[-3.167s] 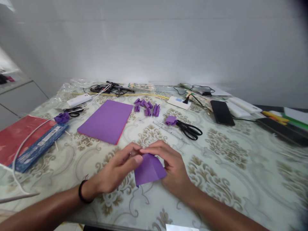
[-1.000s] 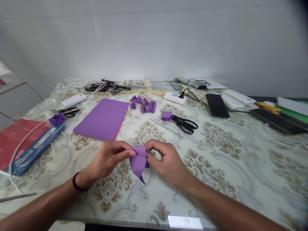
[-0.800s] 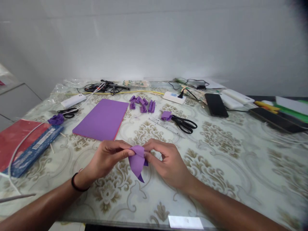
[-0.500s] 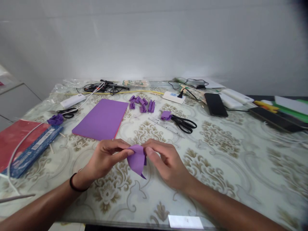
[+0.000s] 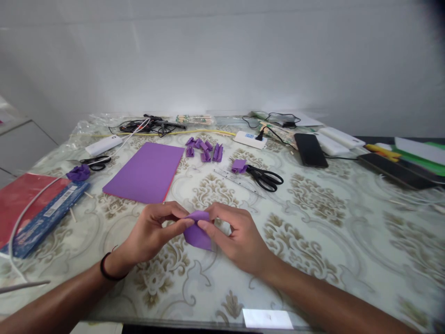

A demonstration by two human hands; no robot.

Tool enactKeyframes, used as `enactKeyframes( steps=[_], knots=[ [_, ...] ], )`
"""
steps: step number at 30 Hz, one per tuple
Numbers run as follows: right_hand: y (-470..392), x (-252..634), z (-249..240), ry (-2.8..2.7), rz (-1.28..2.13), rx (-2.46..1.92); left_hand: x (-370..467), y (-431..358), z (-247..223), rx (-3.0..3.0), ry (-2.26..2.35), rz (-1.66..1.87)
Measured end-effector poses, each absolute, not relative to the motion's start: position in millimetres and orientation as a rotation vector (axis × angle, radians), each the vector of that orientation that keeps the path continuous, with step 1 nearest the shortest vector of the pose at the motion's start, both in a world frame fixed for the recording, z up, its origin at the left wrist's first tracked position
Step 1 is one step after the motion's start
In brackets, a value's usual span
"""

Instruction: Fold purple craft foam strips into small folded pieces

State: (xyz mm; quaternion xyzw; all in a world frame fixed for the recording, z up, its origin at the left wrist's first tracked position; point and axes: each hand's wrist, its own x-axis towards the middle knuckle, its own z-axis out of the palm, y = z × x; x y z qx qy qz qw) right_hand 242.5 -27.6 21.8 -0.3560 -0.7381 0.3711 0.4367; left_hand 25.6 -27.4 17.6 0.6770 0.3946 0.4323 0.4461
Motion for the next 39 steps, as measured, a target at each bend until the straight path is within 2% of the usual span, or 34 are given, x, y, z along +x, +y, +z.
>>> enactKeyframes(
  steps=[12,24,39],
  knots=[
    [-21.7,241.1,16.9,-1.784,1.043,-1.043,30.0,-26.6,13.0,1.517,1.111,1.042],
    [-23.0,243.5,14.6,-1.908,0.735,-0.910,25.4,-26.9,13.6,1.666,1.081,1.009],
    [-20.2,242.9,14.3,-1.961,0.945,-0.934,27.9,-27.7,17.1,1.595,1.043,0.900]
  ],
)
